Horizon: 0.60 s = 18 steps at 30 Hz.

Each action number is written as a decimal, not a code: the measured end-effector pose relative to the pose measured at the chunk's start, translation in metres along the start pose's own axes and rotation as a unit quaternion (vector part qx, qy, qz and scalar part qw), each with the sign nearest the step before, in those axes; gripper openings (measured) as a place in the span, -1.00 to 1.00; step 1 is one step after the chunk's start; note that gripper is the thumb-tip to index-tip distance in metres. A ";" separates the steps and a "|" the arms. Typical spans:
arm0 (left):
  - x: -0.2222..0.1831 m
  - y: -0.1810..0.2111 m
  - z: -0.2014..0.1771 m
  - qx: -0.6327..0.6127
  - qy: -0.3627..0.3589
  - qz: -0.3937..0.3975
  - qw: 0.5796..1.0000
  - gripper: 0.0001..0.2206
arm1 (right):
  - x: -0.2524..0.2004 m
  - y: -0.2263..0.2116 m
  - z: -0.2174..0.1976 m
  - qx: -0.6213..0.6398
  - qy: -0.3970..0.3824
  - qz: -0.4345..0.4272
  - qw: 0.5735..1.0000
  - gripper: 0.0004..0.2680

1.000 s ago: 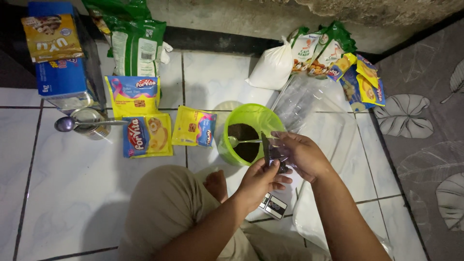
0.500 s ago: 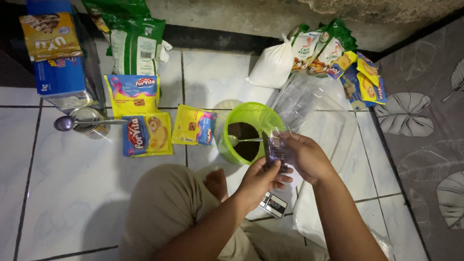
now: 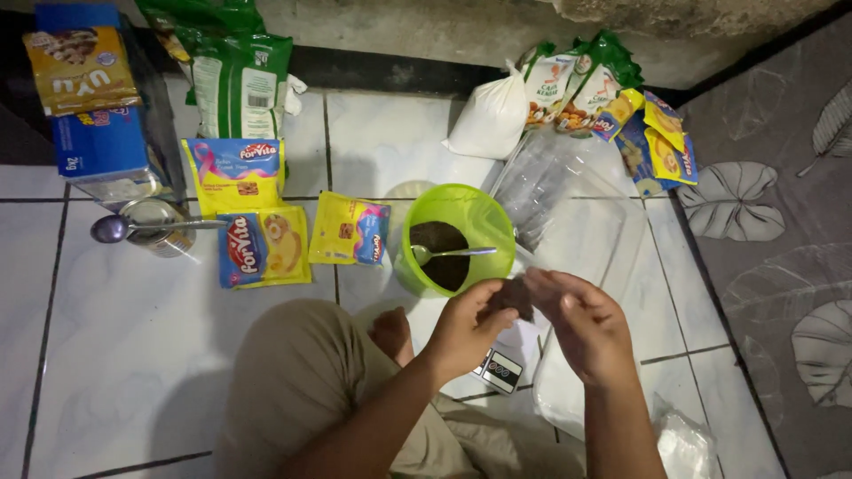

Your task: The person weighs dark liquid from a bowl into small plastic bags using a spoon and a digital scale, then seals each bag.

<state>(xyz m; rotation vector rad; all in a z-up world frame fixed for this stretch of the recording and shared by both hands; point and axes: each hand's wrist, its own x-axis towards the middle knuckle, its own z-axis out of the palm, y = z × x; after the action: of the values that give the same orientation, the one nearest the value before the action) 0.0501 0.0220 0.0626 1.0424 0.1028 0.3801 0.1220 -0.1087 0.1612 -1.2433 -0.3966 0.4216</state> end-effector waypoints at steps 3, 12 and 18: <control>-0.009 0.032 0.003 0.093 -0.047 -0.023 0.994 -0.73 | -0.017 -0.013 -0.015 -0.132 -0.043 -0.011 0.990 -0.67; -0.027 0.029 -0.003 0.313 -0.071 0.001 0.947 -0.58 | -0.053 -0.050 -0.003 -0.398 0.150 0.054 0.903 -0.90; -0.081 0.046 -0.024 0.556 -0.247 -0.090 0.788 -0.51 | -0.050 -0.001 -0.060 -0.449 0.137 0.213 0.857 -0.91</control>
<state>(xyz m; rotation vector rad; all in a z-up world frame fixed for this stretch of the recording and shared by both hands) -0.0435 0.0339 0.0820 2.2594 -0.0663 -0.2108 0.1093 -0.1840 0.1427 -2.3022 -0.0419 0.4345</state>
